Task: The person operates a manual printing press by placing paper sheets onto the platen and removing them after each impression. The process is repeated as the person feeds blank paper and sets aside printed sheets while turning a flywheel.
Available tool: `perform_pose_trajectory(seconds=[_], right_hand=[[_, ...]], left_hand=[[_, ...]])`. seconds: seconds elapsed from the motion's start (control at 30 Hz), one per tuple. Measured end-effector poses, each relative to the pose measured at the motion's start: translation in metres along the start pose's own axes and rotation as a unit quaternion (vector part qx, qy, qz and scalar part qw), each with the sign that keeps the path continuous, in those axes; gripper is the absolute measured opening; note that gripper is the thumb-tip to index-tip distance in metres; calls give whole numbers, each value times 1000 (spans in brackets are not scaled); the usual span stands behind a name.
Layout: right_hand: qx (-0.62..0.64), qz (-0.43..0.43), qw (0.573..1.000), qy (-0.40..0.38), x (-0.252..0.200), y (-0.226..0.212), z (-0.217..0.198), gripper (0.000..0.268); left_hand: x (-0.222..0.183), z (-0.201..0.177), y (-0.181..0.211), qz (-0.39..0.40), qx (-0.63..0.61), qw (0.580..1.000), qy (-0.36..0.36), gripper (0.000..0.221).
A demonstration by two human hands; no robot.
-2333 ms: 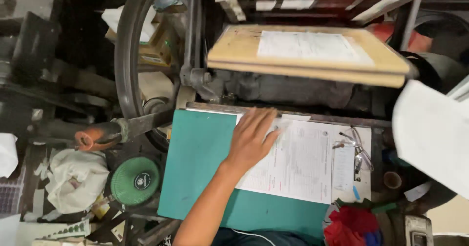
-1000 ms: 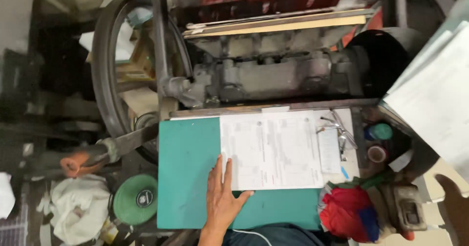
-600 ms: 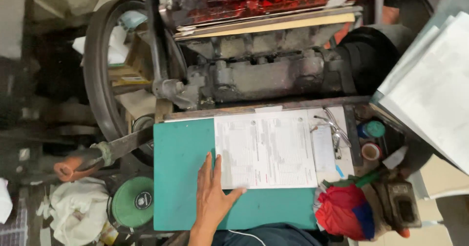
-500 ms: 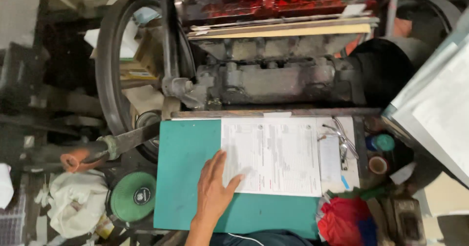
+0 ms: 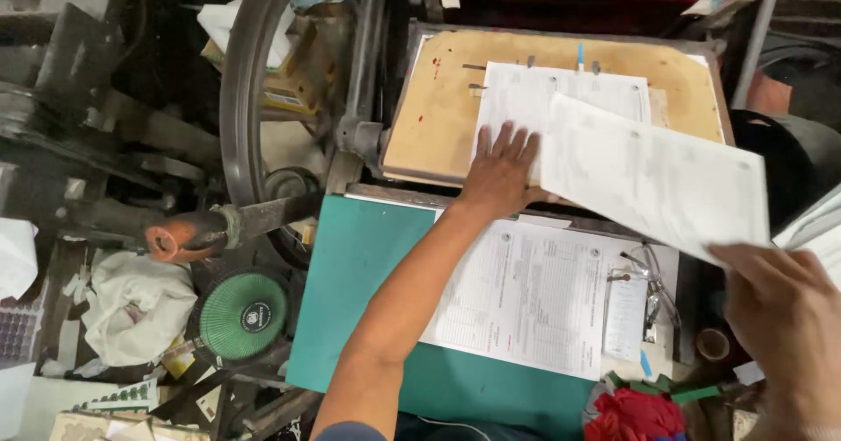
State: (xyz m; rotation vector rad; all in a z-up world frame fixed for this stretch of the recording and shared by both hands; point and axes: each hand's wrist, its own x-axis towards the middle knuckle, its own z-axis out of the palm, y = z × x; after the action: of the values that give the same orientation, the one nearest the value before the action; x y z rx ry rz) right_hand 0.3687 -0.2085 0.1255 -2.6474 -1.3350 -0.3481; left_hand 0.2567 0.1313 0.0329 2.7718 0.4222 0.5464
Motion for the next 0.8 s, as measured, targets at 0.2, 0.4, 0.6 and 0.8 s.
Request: perform_pose_trajectory(seconds=[0.2, 0.4, 0.6, 0.8], right_hand=[[78, -78, 993, 33, 92, 3, 82, 24], [59, -67, 995, -52, 160, 5, 131, 21], [50, -59, 983, -168, 178, -34, 116, 42], [231, -89, 968, -33, 56, -60, -14, 53]], left_hand=[[-72, 8, -24, 82, 25, 994, 60, 35], [-193, -69, 6, 98, -24, 986, 130, 34], [-267, -63, 53, -77, -47, 990, 105, 45], [-262, -83, 62, -264, -121, 955, -53, 113]])
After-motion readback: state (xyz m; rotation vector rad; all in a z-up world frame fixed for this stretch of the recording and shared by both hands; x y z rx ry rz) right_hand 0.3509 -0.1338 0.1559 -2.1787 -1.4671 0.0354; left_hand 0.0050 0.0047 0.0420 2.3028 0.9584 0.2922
